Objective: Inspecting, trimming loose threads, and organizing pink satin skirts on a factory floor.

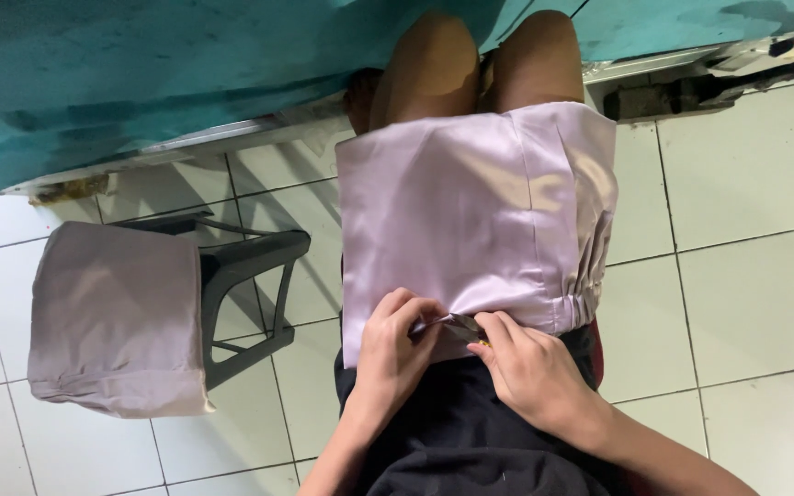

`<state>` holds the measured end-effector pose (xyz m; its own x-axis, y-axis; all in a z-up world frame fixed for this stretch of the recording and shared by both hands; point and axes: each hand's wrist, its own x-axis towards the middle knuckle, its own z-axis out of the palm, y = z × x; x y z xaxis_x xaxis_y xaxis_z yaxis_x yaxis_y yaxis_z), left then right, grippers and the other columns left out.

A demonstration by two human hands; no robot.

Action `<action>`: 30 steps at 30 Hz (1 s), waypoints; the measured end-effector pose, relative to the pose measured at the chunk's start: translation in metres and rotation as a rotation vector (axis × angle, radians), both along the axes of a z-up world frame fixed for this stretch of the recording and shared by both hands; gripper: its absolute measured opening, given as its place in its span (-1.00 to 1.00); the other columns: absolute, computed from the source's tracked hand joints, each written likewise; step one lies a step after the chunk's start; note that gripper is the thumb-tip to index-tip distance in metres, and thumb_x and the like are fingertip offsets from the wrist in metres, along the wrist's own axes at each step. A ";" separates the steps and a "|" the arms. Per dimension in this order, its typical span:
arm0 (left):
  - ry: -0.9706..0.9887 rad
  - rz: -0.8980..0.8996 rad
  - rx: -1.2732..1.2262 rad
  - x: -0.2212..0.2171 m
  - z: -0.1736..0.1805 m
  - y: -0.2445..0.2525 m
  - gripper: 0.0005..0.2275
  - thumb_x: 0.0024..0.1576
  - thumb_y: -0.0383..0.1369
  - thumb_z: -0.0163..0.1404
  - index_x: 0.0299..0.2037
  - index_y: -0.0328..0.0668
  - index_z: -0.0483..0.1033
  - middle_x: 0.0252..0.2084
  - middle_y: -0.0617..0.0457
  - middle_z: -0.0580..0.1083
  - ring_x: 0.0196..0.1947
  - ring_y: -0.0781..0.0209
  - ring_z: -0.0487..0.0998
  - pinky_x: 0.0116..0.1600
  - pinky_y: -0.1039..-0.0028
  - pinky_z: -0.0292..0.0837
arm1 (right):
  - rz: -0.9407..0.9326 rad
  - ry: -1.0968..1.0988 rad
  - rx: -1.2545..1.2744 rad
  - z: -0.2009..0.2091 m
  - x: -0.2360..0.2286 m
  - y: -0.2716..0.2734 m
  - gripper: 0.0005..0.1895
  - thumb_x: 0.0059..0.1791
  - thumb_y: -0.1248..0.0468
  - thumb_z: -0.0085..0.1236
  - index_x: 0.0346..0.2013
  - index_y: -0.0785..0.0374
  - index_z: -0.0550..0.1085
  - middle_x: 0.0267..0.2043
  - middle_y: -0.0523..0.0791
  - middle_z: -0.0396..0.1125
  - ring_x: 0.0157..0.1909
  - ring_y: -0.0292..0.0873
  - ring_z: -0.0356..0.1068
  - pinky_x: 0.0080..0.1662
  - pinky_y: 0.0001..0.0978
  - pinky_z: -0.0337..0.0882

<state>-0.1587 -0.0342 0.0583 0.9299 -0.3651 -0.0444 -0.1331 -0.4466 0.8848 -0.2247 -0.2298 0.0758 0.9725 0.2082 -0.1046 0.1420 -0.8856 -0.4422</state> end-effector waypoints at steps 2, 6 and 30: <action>-0.006 -0.005 -0.002 0.001 0.000 0.001 -0.91 0.10 -0.51 0.11 -0.25 -0.10 0.57 -0.34 0.10 0.43 -0.33 0.17 0.47 -0.20 0.44 0.42 | 0.013 -0.037 -0.018 -0.002 0.000 0.001 -0.73 0.07 0.12 0.10 -0.05 0.21 0.37 -0.26 -0.14 0.38 -0.43 -0.02 0.45 -0.42 -0.18 0.42; -0.007 -0.023 -0.005 0.001 0.000 0.002 -0.89 0.09 -0.53 0.11 -0.23 -0.11 0.57 -0.32 0.10 0.44 -0.31 0.17 0.48 -0.18 0.44 0.42 | 0.011 -0.072 -0.025 -0.002 0.000 0.004 -0.72 0.07 0.13 0.10 -0.04 0.23 0.38 -0.25 -0.13 0.38 -0.46 -0.03 0.45 -0.42 -0.19 0.43; -0.005 -0.023 0.005 0.003 -0.003 0.001 -0.92 0.09 -0.48 0.15 -0.25 -0.07 0.59 -0.34 0.14 0.45 -0.35 0.21 0.47 -0.22 0.46 0.42 | -0.003 -0.087 0.080 0.001 0.008 0.004 -0.90 0.08 0.26 0.05 -0.16 0.21 0.36 -0.38 -0.15 0.33 -0.48 -0.08 0.39 -0.45 -0.27 0.37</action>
<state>-0.1557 -0.0327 0.0555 0.9216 -0.3860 -0.0413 -0.1480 -0.4477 0.8819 -0.2166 -0.2256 0.0767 0.9779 0.2093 -0.0029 0.1802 -0.8487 -0.4972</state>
